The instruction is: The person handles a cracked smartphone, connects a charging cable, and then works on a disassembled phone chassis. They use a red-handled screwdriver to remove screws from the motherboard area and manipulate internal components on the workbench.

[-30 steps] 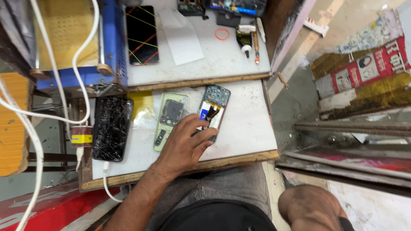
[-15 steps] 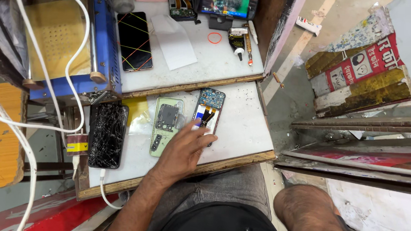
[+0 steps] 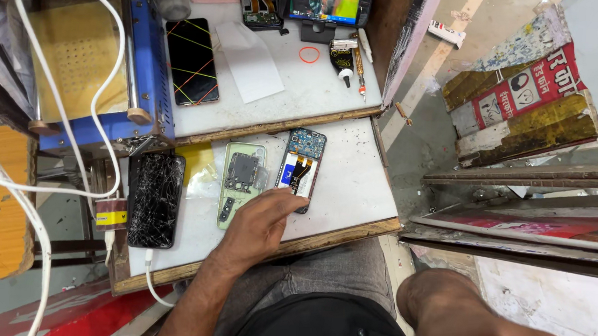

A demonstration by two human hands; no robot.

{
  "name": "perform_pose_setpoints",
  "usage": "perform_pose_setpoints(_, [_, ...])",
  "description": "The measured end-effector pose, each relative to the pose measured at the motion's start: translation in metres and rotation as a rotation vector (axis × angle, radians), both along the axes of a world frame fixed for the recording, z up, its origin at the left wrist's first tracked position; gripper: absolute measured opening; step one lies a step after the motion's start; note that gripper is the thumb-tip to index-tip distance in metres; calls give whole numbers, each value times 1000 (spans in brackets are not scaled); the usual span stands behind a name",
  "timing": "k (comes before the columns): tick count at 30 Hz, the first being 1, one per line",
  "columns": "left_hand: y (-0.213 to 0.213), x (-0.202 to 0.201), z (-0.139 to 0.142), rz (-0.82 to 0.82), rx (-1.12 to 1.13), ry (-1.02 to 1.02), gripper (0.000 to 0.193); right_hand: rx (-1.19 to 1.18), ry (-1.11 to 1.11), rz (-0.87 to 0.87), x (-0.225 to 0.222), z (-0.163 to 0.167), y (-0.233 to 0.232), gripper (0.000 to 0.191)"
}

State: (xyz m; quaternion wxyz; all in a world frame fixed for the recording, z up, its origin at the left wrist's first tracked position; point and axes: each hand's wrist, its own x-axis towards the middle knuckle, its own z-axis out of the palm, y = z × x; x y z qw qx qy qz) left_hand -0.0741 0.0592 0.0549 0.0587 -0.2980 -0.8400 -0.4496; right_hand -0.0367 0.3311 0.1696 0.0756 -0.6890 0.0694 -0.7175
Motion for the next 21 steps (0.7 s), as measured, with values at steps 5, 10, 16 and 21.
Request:
perform_pose_setpoints(5, [-3,-3,-2,39,1,-20,41,212,-522,-127,-7,-14,-32,32])
perform_pose_setpoints(10, [-5,-4,3,32,13,181,49,1115,-268,-1479,-33,-71,-58,27])
perform_pose_setpoints(16, [-1,-5,8,-70,31,15,45,1452,33,-1618,-35,-151,-53,44])
perform_pose_setpoints(21, [1,-1,9,17,47,-143,44,1537,105,-1611,-36,-152,-55,48])
